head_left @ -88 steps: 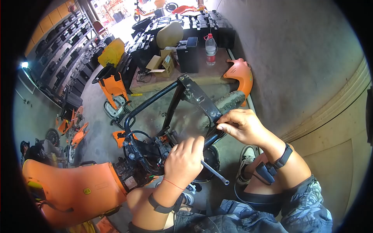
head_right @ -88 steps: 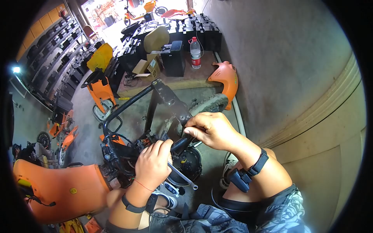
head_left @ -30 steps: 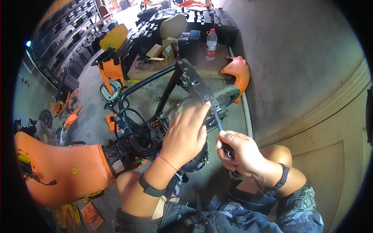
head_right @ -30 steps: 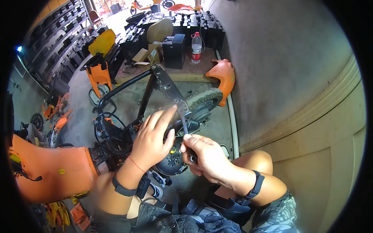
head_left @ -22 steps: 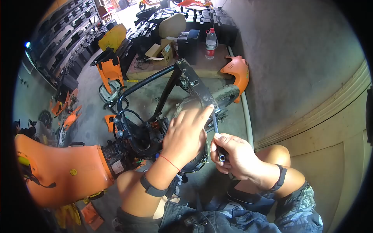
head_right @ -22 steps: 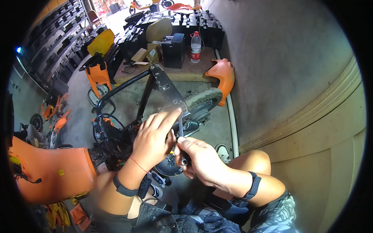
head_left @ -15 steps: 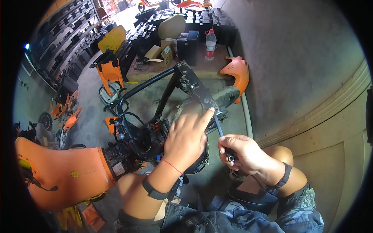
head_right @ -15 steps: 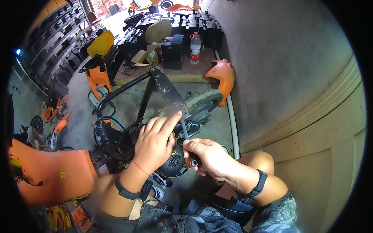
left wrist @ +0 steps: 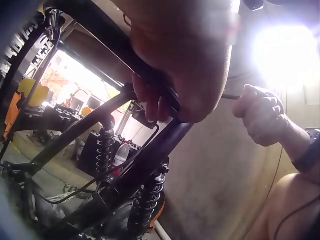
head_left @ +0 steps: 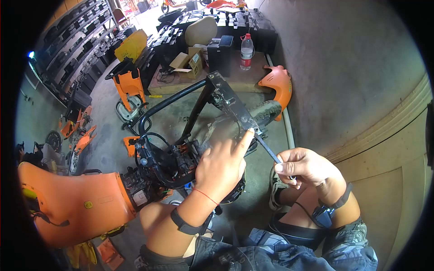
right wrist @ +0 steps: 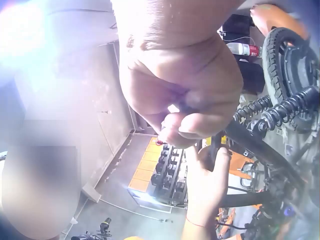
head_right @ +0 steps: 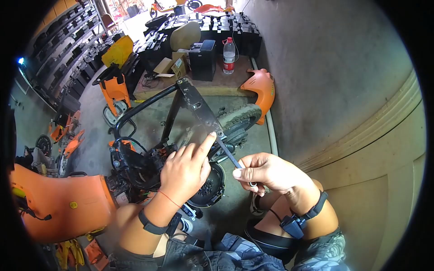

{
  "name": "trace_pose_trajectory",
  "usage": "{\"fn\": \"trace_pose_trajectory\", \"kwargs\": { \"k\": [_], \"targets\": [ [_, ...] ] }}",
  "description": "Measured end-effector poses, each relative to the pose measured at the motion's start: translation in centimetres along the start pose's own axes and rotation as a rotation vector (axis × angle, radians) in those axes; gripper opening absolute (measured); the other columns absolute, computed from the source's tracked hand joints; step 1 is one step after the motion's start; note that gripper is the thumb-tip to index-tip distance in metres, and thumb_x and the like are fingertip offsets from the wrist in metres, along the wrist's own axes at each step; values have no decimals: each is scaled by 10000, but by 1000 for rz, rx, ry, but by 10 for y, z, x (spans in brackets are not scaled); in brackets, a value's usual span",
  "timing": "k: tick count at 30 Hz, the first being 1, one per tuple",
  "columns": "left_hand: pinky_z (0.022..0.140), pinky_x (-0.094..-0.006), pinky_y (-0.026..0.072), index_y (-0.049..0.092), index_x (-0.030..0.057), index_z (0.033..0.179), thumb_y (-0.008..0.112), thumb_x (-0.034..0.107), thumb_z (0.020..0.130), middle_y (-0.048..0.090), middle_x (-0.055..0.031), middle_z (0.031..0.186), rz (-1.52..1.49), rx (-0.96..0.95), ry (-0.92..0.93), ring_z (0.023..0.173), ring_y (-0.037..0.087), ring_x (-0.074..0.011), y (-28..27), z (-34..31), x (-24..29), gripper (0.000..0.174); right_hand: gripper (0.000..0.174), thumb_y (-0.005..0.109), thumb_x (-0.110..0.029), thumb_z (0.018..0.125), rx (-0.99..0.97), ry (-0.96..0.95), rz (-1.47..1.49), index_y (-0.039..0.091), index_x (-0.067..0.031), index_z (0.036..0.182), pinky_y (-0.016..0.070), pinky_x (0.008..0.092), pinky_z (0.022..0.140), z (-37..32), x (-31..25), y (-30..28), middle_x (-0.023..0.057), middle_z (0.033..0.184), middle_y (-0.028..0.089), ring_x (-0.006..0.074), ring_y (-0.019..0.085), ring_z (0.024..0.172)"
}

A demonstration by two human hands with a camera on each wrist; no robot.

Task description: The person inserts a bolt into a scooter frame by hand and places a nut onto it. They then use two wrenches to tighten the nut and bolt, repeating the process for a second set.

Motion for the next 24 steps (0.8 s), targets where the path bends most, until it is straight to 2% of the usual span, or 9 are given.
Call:
{"fn": "trace_pose_trajectory", "kwargs": {
  "k": [3,4,5,7,8,15,17,19,24],
  "targets": [
    [686,-397,530,486,191,1524,672,141,880,581,-68,838,39,-14,0,791,632,-258,2,-1,-1,672,282,691,-291,1006,-43,19,3,619,-70,846,371,212,480,-2,-5,1,10,646,597,70,476,505],
    [684,-396,530,482,192,1528,667,144,884,581,-67,835,42,-25,-3,787,633,-258,2,-1,-1,671,218,690,-239,1002,-48,20,26,662,-38,921,363,212,463,0,-1,-4,12,647,603,67,466,493],
    [682,-395,530,478,192,1532,661,146,889,581,-66,832,46,-36,-6,783,634,-258,2,-1,-1,670,218,690,-239,1002,-49,19,28,662,-38,921,363,212,463,-2,-3,-7,12,647,603,67,466,493],
    [677,-397,531,474,195,1536,669,154,887,584,-67,827,19,-34,3,766,637,-258,2,-1,-1,679,181,694,-183,988,80,9,35,693,-7,1031,361,217,445,-7,-11,-22,5,636,587,65,458,483],
    [676,-397,533,473,196,1537,673,154,884,586,-68,830,25,-36,5,760,638,-257,3,-1,-2,684,208,706,-129,963,74,-72,92,697,9,1118,364,220,434,-6,-14,-34,-3,624,566,64,465,486],
    [669,-386,547,467,185,1535,676,188,886,597,-69,841,88,-37,20,753,646,-251,7,0,-1,682,178,745,-105,925,260,-202,104,673,-26,1067,378,224,453,-8,-30,-52,-5,708,580,74,469,510],
    [672,-388,548,469,184,1532,671,193,889,599,-70,842,93,-45,12,757,648,-253,10,-1,-2,675,149,729,-165,939,305,-286,74,657,-55,1011,324,235,459,1,-38,-66,-35,685,521,67,408,522],
    [675,-389,549,470,184,1532,669,194,890,600,-70,843,83,-27,22,757,647,-254,9,-2,-2,673,104,683,-156,953,352,-276,67,646,-62,977,302,232,460,15,-50,-78,-48,660,491,62,373,513],
    [684,-394,550,454,194,1546,662,186,884,596,-70,843,106,-50,11,750,638,-258,12,-5,-4,694,218,711,-271,973,438,-317,-49,648,-67,926,273,247,445,67,-86,-105,-45,587,433,66,340,468]
  ]
}}
Point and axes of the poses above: each hand's wrist, its own z-axis towards the middle knuckle, its own y-axis out of the palm, x = y × z, the point moved 6 cm from there along z, towards the middle knuckle
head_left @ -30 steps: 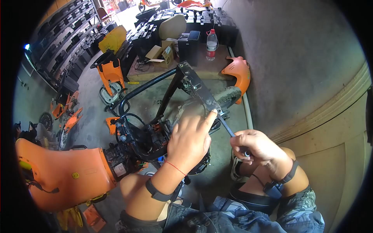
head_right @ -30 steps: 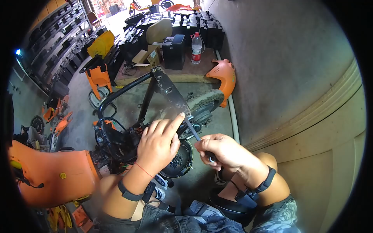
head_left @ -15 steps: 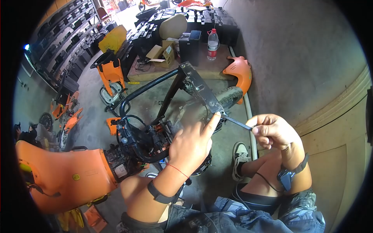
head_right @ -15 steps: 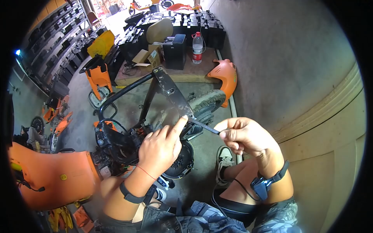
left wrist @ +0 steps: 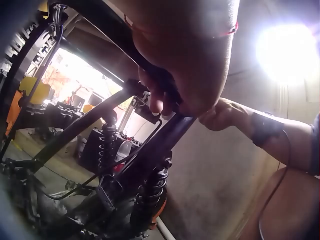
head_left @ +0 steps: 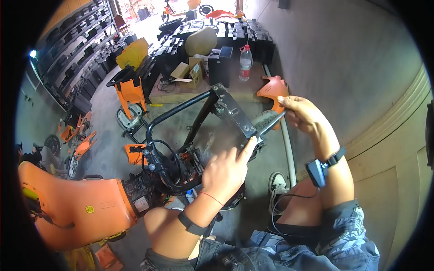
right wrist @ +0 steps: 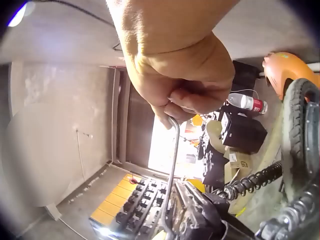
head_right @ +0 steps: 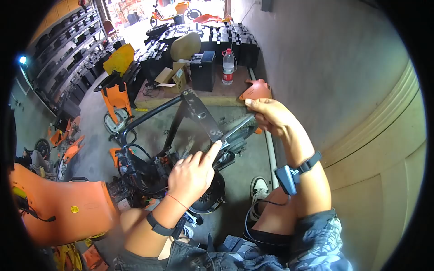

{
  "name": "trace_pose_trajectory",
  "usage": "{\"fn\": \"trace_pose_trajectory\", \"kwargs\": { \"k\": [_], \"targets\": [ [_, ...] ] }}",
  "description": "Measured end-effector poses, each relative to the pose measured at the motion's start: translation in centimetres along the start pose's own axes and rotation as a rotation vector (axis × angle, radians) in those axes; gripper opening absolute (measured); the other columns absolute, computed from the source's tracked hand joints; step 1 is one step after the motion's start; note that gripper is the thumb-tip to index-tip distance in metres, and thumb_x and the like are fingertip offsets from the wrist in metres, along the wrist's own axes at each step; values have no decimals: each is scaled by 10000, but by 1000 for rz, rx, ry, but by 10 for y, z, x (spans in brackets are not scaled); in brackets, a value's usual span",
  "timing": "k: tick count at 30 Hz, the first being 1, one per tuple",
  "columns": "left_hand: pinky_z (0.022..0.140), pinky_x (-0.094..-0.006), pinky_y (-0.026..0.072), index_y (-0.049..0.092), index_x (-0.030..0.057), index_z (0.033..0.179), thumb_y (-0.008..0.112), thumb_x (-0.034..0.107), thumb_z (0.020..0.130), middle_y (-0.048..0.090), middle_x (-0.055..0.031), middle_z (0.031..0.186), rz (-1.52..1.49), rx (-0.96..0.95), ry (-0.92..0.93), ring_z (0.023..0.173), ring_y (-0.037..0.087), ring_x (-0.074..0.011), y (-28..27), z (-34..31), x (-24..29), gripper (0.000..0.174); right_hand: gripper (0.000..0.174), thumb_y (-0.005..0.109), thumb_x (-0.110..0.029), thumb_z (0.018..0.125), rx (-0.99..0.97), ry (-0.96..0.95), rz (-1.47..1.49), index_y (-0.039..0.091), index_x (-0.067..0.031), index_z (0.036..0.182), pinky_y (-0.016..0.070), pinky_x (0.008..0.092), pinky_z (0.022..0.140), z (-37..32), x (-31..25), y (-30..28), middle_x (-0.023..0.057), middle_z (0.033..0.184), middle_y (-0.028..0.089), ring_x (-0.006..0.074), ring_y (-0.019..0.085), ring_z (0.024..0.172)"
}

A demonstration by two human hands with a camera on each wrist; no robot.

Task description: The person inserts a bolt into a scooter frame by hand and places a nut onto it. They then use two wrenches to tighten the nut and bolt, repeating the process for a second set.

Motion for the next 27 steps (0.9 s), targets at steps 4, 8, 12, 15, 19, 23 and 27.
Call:
{"fn": "trace_pose_trajectory", "kwargs": {
  "k": [4,8,12,15,19,23,27],
  "targets": [
    [685,-397,553,439,205,1558,665,176,874,607,-65,845,-76,13,20,763,654,-250,-5,-2,-2,720,355,728,-387,952,114,-98,-438,670,-53,848,392,269,490,53,-28,41,-33,602,504,99,467,514],
    [696,-384,557,429,206,1567,652,171,879,610,-60,850,-63,20,25,766,655,-243,-2,-2,-4,724,428,748,-431,881,107,-533,-1039,707,-7,846,533,398,673,55,-74,136,106,703,664,265,667,681],
    [690,-405,555,503,185,1510,674,121,832,631,-64,874,-133,2,-3,782,672,-261,-2,-4,-5,702,337,730,-363,854,-98,-594,-1413,730,-28,898,557,482,775,30,-70,214,195,836,722,394,708,837],
    [659,-408,537,606,160,1343,689,121,812,637,-56,874,-200,114,10,790,675,-263,1,-7,-7,538,322,704,-355,899,-41,-650,-1428,691,-42,974,566,482,753,-8,-67,230,190,802,719,394,717,811],
    [657,-395,532,625,170,1321,684,122,818,611,-39,835,-101,110,-1,774,667,-246,6,-7,-4,509,360,692,-368,919,175,-648,-1596,653,-12,953,582,454,642,-11,-66,210,162,737,718,352,737,727],
    [641,-388,532,592,186,1414,674,120,824,587,-37,800,-58,124,12,737,649,-240,4,-7,-3,598,383,692,-383,924,300,-600,-1571,655,-3,963,586,437,623,3,-62,193,165,743,729,344,742,699],
    [618,-357,520,458,204,1551,611,133,856,589,-24,775,-14,129,45,690,640,-200,7,-8,-3,715,355,684,-374,932,360,-524,-1612,706,-21,910,597,427,652,8,-73,188,158,755,737,335,751,729]
  ]
}}
Point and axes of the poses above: each hand's wrist, its own z-axis towards the middle knuckle, its own y-axis out of the palm, x = y × z, the point moved 6 cm from there along z, towards the middle knuckle
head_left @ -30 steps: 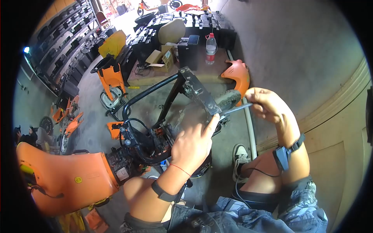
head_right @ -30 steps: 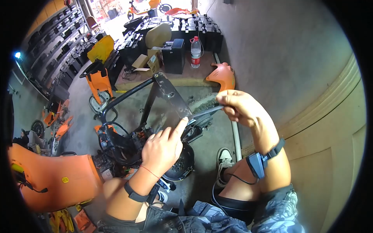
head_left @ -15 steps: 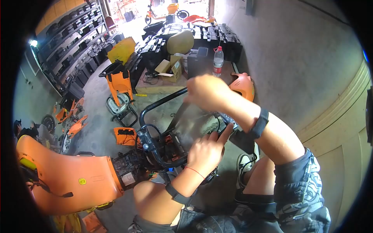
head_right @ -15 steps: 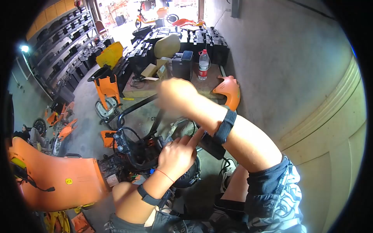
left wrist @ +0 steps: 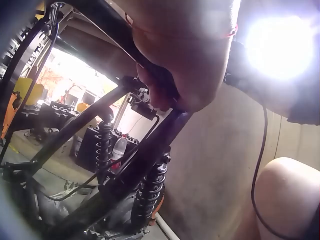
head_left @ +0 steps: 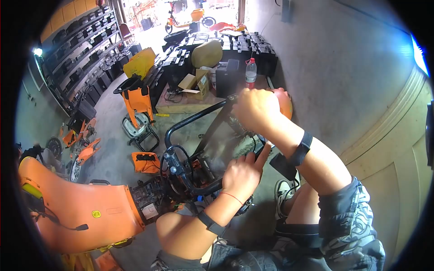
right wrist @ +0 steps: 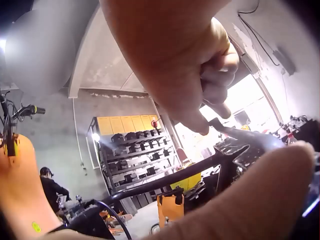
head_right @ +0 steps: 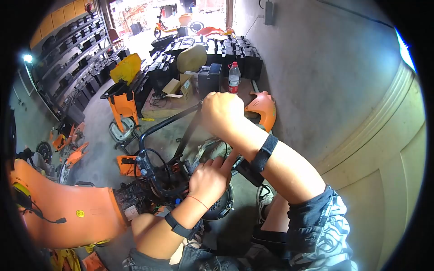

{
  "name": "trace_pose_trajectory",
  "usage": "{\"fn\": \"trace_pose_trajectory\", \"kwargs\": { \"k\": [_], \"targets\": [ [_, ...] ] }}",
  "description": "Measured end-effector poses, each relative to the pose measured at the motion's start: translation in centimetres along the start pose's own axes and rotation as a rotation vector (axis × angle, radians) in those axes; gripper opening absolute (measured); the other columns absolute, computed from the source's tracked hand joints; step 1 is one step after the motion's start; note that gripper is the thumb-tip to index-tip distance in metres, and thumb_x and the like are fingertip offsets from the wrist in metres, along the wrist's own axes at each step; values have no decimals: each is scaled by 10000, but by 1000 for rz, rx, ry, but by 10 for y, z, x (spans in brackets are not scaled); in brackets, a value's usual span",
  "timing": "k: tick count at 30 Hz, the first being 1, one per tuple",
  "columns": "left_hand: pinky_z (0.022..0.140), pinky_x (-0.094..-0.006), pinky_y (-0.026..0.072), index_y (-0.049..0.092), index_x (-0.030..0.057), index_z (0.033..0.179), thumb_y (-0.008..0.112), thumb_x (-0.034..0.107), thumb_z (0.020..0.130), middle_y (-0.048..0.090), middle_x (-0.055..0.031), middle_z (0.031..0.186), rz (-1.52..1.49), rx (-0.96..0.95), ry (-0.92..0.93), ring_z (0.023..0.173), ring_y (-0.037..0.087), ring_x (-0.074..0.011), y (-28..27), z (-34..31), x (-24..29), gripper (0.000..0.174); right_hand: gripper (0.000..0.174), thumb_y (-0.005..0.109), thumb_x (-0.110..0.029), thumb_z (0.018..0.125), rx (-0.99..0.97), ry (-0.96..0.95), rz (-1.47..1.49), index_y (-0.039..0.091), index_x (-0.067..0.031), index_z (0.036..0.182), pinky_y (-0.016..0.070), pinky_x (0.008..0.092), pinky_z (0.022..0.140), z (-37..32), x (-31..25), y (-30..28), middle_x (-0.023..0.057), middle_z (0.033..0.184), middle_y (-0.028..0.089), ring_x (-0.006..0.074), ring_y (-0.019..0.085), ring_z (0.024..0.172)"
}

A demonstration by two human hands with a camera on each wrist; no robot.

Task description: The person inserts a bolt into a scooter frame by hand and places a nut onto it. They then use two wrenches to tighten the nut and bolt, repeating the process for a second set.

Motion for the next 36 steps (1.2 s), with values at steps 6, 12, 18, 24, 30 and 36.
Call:
{"fn": "trace_pose_trajectory", "kwargs": {
  "k": [6,12,18,24,30,36],
  "targets": [
    [626,-376,529,546,186,1453,601,128,876,594,-39,776,-49,43,-8,724,657,-229,1,0,-1,582,229,669,-258,870,-118,-155,-10,749,-52,810,606,413,669,0,-21,9,148,815,754,320,759,766],
    [954,-424,484,661,106,1326,620,288,992,680,-86,1203,-298,118,-57,1093,641,-245,16,1,-12,382,176,631,-193,862,-59,-379,31,721,-71,950,601,490,691,-62,-81,15,78,761,733,278,747,724],
    [805,-387,477,610,128,1418,613,244,964,669,-64,1078,-115,-116,-83,983,611,-219,-6,9,0,468,195,634,-310,881,53,-286,92,654,-118,853,371,898,784,-132,-71,3,93,782,728,281,735,698],
    [788,-408,484,640,136,1403,607,274,942,692,-30,1043,-53,79,82,918,625,-238,-23,-1,7,483,157,614,-135,795,241,-609,79,553,-53,914,584,435,659,-167,-55,2,66,761,650,222,704,681],
    [1057,-424,448,688,176,1334,597,208,908,619,-118,1340,-285,-8,130,1303,537,-315,-26,-9,-4,437,252,772,-227,869,162,-521,449,596,-56,929,559,373,565,-195,-16,-7,74,673,641,268,673,593],
    [983,-461,479,669,1,1063,606,-29,802,655,-171,1135,-614,63,29,1087,601,-370,-33,-5,-29,270,240,749,-149,888,108,-382,610,590,-30,1022,555,432,571,-218,12,-18,142,725,674,343,687,658]
  ]
}}
Point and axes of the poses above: each hand's wrist, its own z-axis towards the middle knuckle, its own y-axis out of the palm, x = y × z, the point moved 6 cm from there along z, towards the middle knuckle
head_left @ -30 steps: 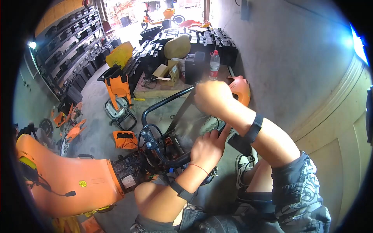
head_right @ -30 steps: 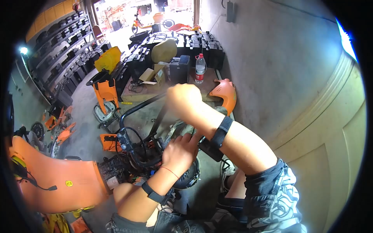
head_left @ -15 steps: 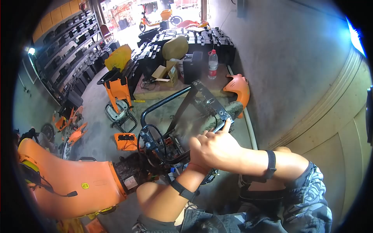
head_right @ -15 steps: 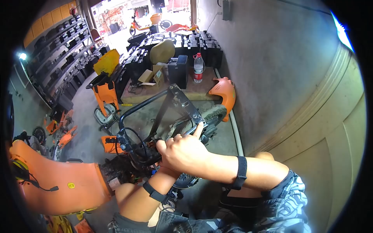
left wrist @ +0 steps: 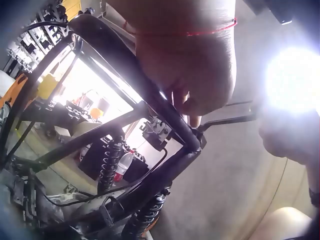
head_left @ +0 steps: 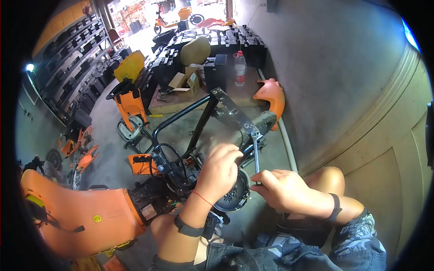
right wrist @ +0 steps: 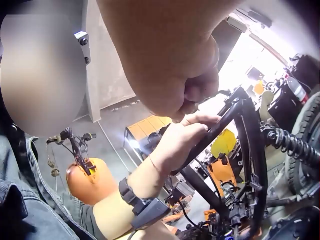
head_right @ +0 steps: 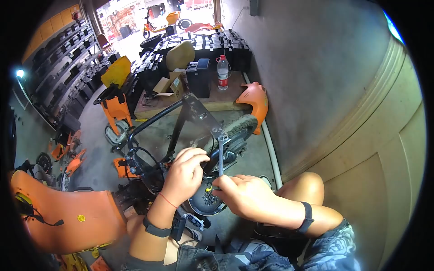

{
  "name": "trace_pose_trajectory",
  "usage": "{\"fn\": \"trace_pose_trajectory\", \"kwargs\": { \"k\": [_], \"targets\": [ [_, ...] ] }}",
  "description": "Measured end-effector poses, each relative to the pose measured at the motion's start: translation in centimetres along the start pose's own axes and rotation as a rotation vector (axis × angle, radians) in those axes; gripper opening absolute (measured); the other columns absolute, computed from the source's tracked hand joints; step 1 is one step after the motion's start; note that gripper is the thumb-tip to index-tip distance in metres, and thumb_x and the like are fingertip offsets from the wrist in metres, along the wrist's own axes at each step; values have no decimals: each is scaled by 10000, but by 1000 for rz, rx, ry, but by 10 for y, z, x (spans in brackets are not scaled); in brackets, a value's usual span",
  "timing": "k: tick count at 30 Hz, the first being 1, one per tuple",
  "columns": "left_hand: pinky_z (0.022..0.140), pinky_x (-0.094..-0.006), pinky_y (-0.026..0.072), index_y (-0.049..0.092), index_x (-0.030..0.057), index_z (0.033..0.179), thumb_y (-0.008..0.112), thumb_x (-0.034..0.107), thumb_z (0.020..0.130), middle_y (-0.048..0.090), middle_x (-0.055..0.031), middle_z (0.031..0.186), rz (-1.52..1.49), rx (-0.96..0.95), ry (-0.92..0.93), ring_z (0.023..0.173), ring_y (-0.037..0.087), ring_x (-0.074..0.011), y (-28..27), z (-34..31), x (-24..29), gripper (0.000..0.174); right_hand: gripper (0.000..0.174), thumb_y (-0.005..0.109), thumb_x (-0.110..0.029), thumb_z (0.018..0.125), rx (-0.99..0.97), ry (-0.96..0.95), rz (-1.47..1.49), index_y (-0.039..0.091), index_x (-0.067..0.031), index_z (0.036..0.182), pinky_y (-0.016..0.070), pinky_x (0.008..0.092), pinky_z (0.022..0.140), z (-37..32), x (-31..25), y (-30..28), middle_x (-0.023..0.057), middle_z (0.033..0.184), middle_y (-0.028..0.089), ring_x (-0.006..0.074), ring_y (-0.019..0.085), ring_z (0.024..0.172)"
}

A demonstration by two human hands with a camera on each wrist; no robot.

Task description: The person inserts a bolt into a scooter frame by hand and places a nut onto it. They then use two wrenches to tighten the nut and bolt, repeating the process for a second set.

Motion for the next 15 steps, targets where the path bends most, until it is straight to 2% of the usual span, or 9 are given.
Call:
{"fn": "trace_pose_trajectory", "kwargs": {
  "k": [2,3,4,7,10,11,12,14,15],
  "targets": [
    [976,-471,475,656,13,1062,596,-31,812,658,-168,1105,34,53,-67,1057,605,-373,1,4,2,261,250,751,-148,890,-2,78,66,584,-29,1034,562,447,596,-7,7,-5,163,749,681,378,693,699],
    [1007,-454,489,647,11,1204,560,-29,838,661,-187,1166,82,40,-110,1123,610,-388,3,4,1,378,249,745,-134,899,-66,142,98,580,-23,1048,566,461,629,-9,10,-7,182,782,691,409,695,741],
    [1007,-454,489,647,11,1204,560,-29,838,661,-187,1166,80,37,-112,1123,610,-388,6,6,5,378,249,745,-134,899,-67,146,100,580,-23,1048,566,461,629,-12,11,-10,182,782,691,409,695,741],
    [1048,-487,432,469,100,1487,582,0,838,565,-178,1317,280,-17,-136,1236,534,-391,11,16,11,666,233,730,-67,904,-45,268,266,570,-11,1064,562,458,677,-20,22,-20,212,867,695,427,689,793],
    [1055,-465,444,518,121,1480,561,-26,822,578,-150,1321,358,-24,-73,1223,555,-359,18,21,12,676,220,718,-36,914,-15,332,272,616,-13,1108,567,422,752,-33,41,-31,190,950,703,406,703,890],
    [1042,-459,453,566,114,1438,572,-34,813,596,-131,1294,400,-19,-48,1224,554,-347,22,21,12,642,207,715,-24,916,11,358,287,636,-7,1107,565,393,791,-36,49,-37,183,1008,707,367,712,937],
    [1042,-459,453,566,114,1438,572,-34,813,596,-131,1294,400,-12,-51,1224,554,-347,26,22,9,642,176,698,-45,953,5,419,320,642,-7,1115,556,349,789,-40,61,-41,138,1001,717,254,721,924],
    [1013,-465,443,619,90,1367,613,35,827,591,-106,1215,410,34,15,1182,544,-336,28,24,10,543,156,667,-85,999,83,593,631,650,-16,1139,537,298,794,-48,88,-42,61,979,712,140,682,920],
    [1024,-448,465,641,81,1343,573,-12,820,634,-119,1209,422,44,-5,1203,567,-324,30,25,13,536,155,637,-120,1032,85,624,626,658,-33,1158,501,246,758,-45,97,-48,6,973,692,63,610,871]
  ]
}}
Point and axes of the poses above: each hand's wrist, its own z-axis towards the middle knuckle, its own y-axis out of the palm, x = y × z, the point moved 6 cm from there along z, towards the middle knuckle
